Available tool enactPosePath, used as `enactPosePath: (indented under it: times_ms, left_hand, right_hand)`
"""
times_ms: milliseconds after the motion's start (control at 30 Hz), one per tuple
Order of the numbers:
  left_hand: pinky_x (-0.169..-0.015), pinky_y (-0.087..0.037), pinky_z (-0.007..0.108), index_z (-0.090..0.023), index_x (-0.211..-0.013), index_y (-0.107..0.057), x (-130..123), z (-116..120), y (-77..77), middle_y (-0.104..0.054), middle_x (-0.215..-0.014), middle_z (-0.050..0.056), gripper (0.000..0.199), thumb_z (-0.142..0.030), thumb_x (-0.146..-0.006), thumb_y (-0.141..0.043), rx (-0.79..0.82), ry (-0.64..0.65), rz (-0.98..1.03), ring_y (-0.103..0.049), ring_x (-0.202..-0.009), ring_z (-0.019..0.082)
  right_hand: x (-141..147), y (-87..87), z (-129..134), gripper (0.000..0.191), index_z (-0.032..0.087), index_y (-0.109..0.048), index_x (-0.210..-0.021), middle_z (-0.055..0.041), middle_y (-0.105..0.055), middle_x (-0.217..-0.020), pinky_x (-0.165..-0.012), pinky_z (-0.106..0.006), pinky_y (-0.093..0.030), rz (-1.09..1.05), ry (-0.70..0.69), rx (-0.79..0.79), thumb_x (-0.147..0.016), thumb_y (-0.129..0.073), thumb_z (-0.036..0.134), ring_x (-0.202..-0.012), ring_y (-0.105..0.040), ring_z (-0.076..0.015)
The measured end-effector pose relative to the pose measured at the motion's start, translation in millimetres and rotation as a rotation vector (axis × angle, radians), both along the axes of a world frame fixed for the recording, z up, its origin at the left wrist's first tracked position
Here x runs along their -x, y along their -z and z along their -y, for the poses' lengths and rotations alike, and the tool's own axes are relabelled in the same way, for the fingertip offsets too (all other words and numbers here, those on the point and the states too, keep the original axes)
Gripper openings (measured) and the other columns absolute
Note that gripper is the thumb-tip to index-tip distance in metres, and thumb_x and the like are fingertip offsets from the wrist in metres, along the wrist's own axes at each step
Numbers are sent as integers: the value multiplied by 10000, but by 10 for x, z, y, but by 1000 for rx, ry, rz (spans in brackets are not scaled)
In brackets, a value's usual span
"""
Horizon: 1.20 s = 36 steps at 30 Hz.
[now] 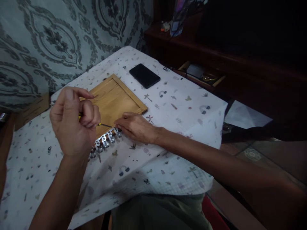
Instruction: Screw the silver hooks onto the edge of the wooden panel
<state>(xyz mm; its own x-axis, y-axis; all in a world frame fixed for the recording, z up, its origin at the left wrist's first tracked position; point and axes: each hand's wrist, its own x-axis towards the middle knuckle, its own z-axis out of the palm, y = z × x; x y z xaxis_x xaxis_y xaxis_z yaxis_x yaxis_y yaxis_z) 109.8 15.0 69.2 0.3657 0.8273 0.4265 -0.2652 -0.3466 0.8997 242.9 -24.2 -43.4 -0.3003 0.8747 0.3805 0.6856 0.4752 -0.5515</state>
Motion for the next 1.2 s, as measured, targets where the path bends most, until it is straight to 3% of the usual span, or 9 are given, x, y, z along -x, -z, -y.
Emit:
enactPosePath:
  times_ms: [267, 633, 733, 833, 967, 1067, 1200]
  left_hand:
    - [-407, -132, 270, -190, -716, -677, -40, -16, 83, -250, -432, -90, 283, -376, -927, -707, 0, -1, -11, -144, -376, 51]
    - [-409, -139, 257, -169, -761, -701, -28, -61, 120, -257, -439, -81, 243, -302, -961, -660, 14, 59, -5, -164, -388, 63]
    - [-447, -240, 251, -186, -800, -707, -30, -72, 110, -350, -489, -47, 239, -320, -984, -633, 22, 44, -87, -295, -435, 82]
    - [-537, -348, 270, -207, -824, -711, -43, -63, 96, -444, -598, -13, 220, -330, -989, -633, 50, -49, -123, -422, -538, 106]
    - [-479, -245, 243, -209, -791, -688, -76, -48, 91, -329, -561, -43, 257, -260, -1018, -579, 98, -85, -25, -303, -483, 79]
    - [-415, -148, 230, -179, -747, -656, -91, -86, 93, -242, -471, -73, 350, -338, -1036, -538, 118, -49, 32, -193, -400, 60]
    - [-369, -88, 225, -164, -686, -629, -53, -247, 82, -167, -410, -109, 421, -506, -930, -663, 135, 229, -84, -72, -348, 39]
  right_hand:
    - [8, 0, -2, 326, 101, -674, -1069, -75, -568, -837, -781, -301, -418, 5, -3, -17, -1065, -382, 247, -836, -528, -201]
    - [12, -2, 4, 316, 105, -682, -1079, -69, -560, -840, -740, -291, -397, 3, 15, -12, -1059, -400, 246, -794, -515, -190]
    - [10, 5, 5, 312, 104, -682, -1083, -81, -574, -856, -759, -296, -405, 0, 13, -16, -1054, -404, 241, -814, -521, -198]
    - [7, 0, 7, 317, 104, -684, -1100, -88, -578, -873, -775, -303, -416, -9, 12, -3, -1053, -404, 246, -815, -525, -198]
    - [4, -4, 12, 327, 113, -681, -1120, -87, -580, -892, -784, -305, -420, -29, 14, 15, -1057, -394, 256, -824, -529, -195]
    - [7, 7, 11, 332, 112, -684, -1115, -89, -584, -897, -771, -303, -416, -38, 13, 16, -1057, -392, 259, -819, -527, -192]
    - [14, 27, 1, 316, 107, -689, -1084, -87, -580, -873, -752, -300, -409, -36, 16, -13, -1047, -406, 244, -806, -514, -193]
